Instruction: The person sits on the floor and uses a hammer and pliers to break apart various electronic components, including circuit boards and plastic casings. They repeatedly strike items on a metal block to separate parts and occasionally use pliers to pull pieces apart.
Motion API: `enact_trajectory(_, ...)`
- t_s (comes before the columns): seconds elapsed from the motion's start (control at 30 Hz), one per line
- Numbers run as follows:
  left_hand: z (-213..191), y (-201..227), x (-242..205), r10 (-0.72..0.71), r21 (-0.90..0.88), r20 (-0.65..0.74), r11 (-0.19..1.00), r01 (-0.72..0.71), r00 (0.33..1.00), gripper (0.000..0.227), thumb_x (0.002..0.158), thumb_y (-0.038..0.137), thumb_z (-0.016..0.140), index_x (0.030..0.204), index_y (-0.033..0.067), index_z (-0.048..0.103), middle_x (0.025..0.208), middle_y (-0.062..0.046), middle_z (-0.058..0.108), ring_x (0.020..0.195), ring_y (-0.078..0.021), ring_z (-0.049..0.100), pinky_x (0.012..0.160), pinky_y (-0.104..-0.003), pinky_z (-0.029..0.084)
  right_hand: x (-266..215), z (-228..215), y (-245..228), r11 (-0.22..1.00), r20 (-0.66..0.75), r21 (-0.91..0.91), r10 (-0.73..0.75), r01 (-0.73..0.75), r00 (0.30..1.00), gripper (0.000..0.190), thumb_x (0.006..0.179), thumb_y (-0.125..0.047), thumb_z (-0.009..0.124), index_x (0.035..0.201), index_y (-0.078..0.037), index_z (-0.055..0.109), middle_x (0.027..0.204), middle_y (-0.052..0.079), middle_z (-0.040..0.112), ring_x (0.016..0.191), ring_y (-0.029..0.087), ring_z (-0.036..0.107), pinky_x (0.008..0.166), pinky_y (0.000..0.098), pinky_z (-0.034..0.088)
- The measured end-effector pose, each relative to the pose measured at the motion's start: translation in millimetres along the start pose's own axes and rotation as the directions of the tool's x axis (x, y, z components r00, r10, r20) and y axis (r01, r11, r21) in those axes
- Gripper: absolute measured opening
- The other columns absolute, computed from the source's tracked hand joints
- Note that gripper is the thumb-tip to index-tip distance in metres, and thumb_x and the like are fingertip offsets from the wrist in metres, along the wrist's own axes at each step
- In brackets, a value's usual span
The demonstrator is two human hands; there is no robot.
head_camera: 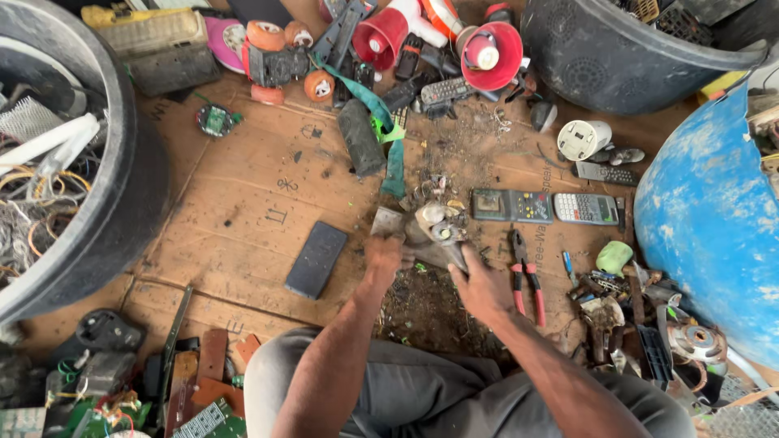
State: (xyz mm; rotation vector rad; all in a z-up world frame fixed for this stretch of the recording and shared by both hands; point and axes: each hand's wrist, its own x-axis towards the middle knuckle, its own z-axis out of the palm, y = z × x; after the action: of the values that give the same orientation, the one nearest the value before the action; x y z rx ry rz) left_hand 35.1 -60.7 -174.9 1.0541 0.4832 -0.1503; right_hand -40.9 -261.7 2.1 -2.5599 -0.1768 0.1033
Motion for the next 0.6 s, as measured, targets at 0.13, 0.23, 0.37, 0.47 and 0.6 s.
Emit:
enact_trajectory(0.13,-0.5,-15.0,11.3,-0.02,0.048,-0.056,0.999,0.022,0.998,0.026,0.097,0.019,0.066,0.101,-0.0066,0.066,0.072,-0.018,0.072,0.05,-0.025,0.067,0.042,-0.037,0.057,-4.2,-12.7,-9.0,0.988,-0.176,0.131,-0.056,0.08,0.983,0.046,0.094,-0.036,0.064,0.127,-0.004,0.058,0.069,0.02,0.068,0.05,0.029,0.065,0.047,0.0431,0.051)
enact_trajectory(0.23,9.1,-6.5,7.1,-0.041,0.093,-0.125,0.994,0.053,0.991,0.023,0.097,0.019,0.062,0.101,-0.0039,0.066,0.069,-0.015,0.072,0.049,-0.0242,0.067,0.04,-0.037,0.055,-9.0,-18.3,-2.5,0.965,-0.377,0.094,-0.194,0.245,0.906,0.038,0.101,-0.035,0.063,0.115,-0.001,0.055,0.075,0.019,0.068,0.059,0.027,0.067,0.05,0.0404,0.052)
enact_trajectory(0.37,15.1,4.8,-1.2,-0.029,0.128,-0.141,0.991,0.047,0.99,0.022,0.098,0.018,0.063,0.101,-0.0036,0.065,0.071,-0.017,0.072,0.051,-0.0238,0.068,0.042,-0.036,0.056,-0.5,2.5,0.4,0.995,-0.242,-0.027,-0.104,0.1,0.965,0.037,0.101,-0.04,0.059,0.113,-0.005,0.052,0.079,0.019,0.068,0.06,0.031,0.067,0.051,0.0439,0.053)
enact_trajectory(0.47,7.8,-10.9,-4.2,0.008,0.128,-0.1,0.992,0.005,0.995,0.018,0.098,0.016,0.061,0.104,-0.0008,0.063,0.071,-0.016,0.072,0.051,-0.0235,0.068,0.041,-0.035,0.056,-0.2,15.0,8.9,0.969,0.146,-0.109,0.236,-0.221,0.961,0.045,0.101,-0.042,0.053,0.131,-0.009,0.05,0.087,0.021,0.071,0.067,0.037,0.071,0.057,0.049,0.056)
enact_trajectory(0.6,2.2,-28.3,9.4,0.028,0.014,-0.025,1.0,-0.028,0.999,0.021,0.097,0.021,0.063,0.106,0.0015,0.062,0.072,-0.014,0.071,0.05,-0.0221,0.066,0.041,-0.034,0.054,11.7,21.1,25.6,0.999,0.008,-0.041,0.022,-0.022,1.0,0.051,0.096,-0.04,0.061,0.134,-0.007,0.052,0.097,0.024,0.071,0.077,0.042,0.07,0.066,0.0511,0.054)
